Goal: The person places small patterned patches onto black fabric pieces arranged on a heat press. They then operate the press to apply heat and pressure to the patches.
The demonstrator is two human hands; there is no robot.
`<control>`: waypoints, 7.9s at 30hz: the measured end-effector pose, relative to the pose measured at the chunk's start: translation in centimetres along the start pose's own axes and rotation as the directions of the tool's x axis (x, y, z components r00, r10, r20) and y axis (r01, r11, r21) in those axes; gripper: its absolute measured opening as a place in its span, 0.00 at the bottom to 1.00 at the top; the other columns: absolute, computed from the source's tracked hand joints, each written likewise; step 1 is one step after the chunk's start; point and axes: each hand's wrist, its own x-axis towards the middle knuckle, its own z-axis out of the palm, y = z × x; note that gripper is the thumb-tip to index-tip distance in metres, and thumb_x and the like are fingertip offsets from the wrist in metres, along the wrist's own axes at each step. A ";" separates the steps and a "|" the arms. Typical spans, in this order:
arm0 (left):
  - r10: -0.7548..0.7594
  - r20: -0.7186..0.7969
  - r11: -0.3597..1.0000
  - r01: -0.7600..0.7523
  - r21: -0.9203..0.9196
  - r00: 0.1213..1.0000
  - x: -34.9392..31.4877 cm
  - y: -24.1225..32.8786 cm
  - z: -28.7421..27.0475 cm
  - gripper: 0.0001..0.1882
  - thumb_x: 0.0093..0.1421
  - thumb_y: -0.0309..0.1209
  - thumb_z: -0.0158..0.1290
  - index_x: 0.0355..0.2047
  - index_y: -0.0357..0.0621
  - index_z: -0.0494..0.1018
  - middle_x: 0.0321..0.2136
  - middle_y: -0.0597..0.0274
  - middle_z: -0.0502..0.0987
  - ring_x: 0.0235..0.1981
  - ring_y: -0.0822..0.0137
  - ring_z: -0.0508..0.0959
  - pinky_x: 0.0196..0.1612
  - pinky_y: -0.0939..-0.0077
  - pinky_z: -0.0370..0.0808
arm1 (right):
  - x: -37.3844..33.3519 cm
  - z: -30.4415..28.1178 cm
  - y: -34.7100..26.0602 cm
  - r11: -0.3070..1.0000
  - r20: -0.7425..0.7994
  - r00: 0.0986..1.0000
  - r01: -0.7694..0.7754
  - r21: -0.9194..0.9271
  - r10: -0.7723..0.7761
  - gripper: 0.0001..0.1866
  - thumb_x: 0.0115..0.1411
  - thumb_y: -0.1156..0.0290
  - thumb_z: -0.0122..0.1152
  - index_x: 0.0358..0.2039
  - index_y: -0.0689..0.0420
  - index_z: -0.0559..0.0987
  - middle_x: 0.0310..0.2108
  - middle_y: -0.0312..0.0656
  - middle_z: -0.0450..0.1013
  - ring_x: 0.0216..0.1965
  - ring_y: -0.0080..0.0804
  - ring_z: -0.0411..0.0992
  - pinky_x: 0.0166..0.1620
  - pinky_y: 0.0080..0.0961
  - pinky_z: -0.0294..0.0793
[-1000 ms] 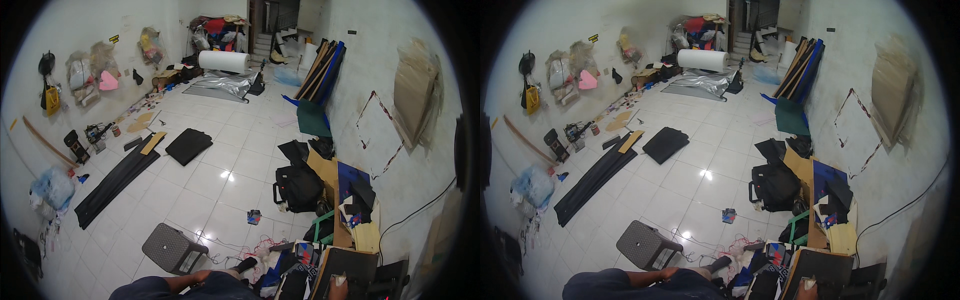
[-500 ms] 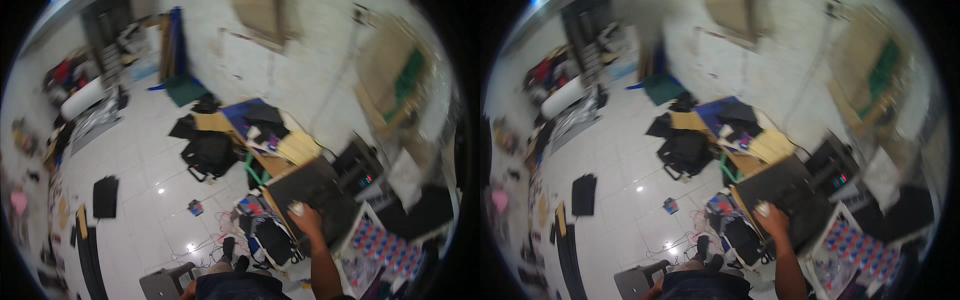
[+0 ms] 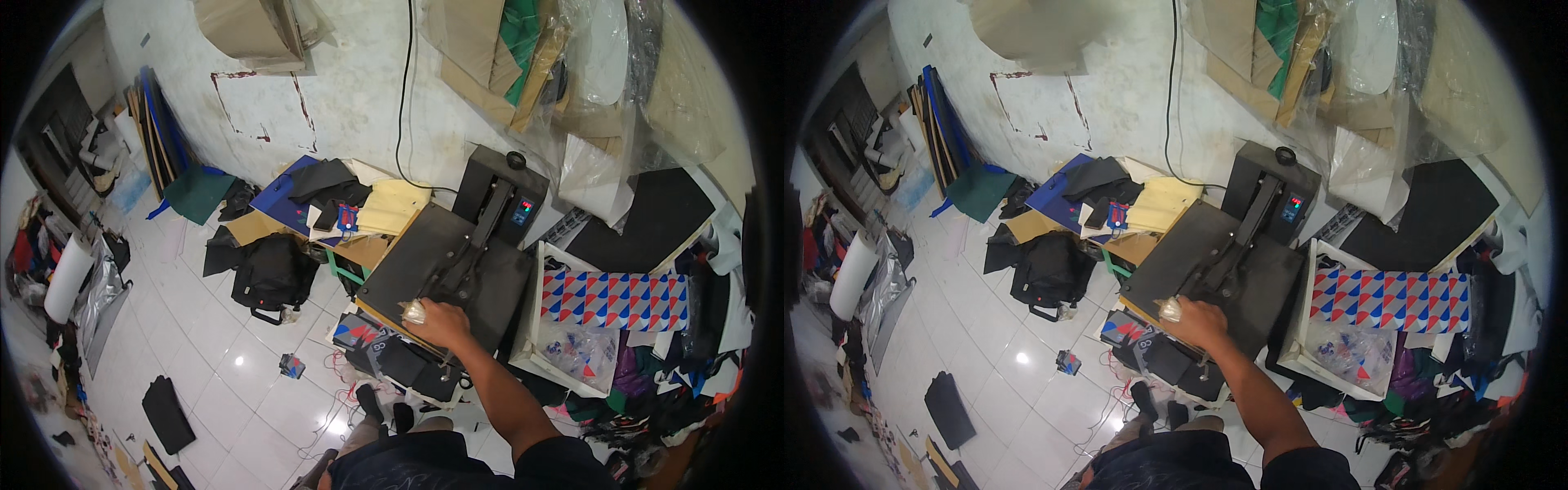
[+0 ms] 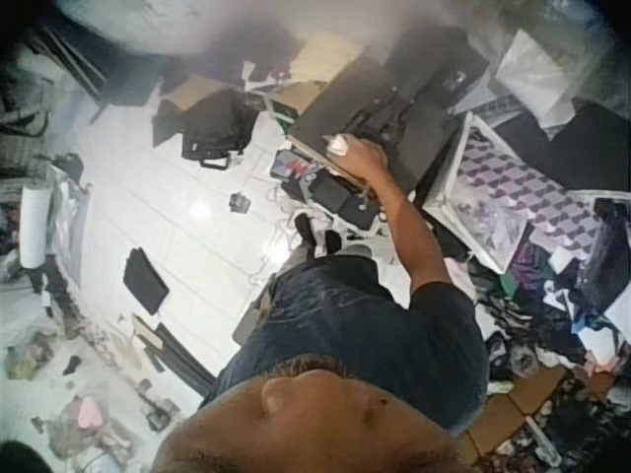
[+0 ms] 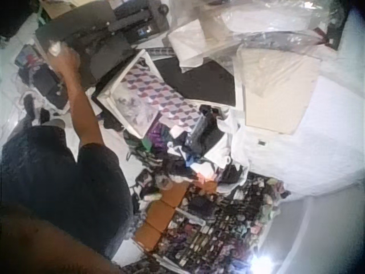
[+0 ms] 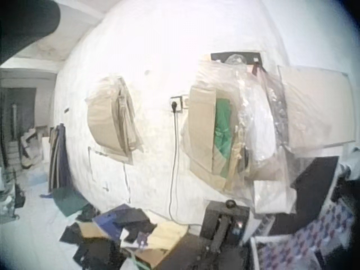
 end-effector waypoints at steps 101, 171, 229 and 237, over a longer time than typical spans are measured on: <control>-0.164 0.251 -0.132 0.231 -0.964 0.954 43.8 24.2 2.2 0.22 0.62 0.43 0.44 0.46 0.36 0.70 0.37 0.50 0.77 0.37 0.56 0.78 0.48 0.62 0.73 | 5.3 0.9 1.9 0.940 0.610 0.793 -0.207 0.271 -0.002 0.29 0.51 0.56 0.63 0.50 0.59 0.72 0.42 0.51 0.74 0.44 0.48 0.73 0.45 0.38 0.70; 0.599 0.005 0.634 -0.478 0.608 0.801 36.7 38.5 -4.4 0.27 0.48 0.41 0.63 0.45 0.40 0.72 0.36 0.50 0.72 0.39 0.50 0.73 0.43 0.60 0.72 | 9.6 -39.1 -2.2 0.826 -0.699 0.699 -0.301 -0.477 -0.149 0.31 0.52 0.45 0.61 0.42 0.63 0.74 0.43 0.61 0.72 0.47 0.54 0.71 0.48 0.41 0.69; 0.016 0.211 0.719 0.136 -0.681 0.977 30.3 32.3 -7.1 0.14 0.58 0.28 0.51 0.45 0.41 0.67 0.37 0.60 0.75 0.37 0.65 0.76 0.37 0.69 0.75 | -2.9 4.8 6.6 0.333 -0.039 0.812 -0.194 0.923 0.582 0.16 0.55 0.72 0.58 0.43 0.64 0.74 0.37 0.42 0.74 0.38 0.26 0.72 0.42 0.23 0.72; -0.025 0.118 0.745 0.097 -0.660 0.993 27.9 28.5 -9.7 0.15 0.58 0.29 0.51 0.46 0.39 0.68 0.38 0.58 0.75 0.39 0.65 0.77 0.41 0.66 0.76 | 6.2 6.2 8.1 0.875 -0.011 0.950 -0.283 0.393 0.312 0.24 0.50 0.59 0.65 0.43 0.60 0.75 0.42 0.49 0.74 0.43 0.47 0.73 0.45 0.39 0.71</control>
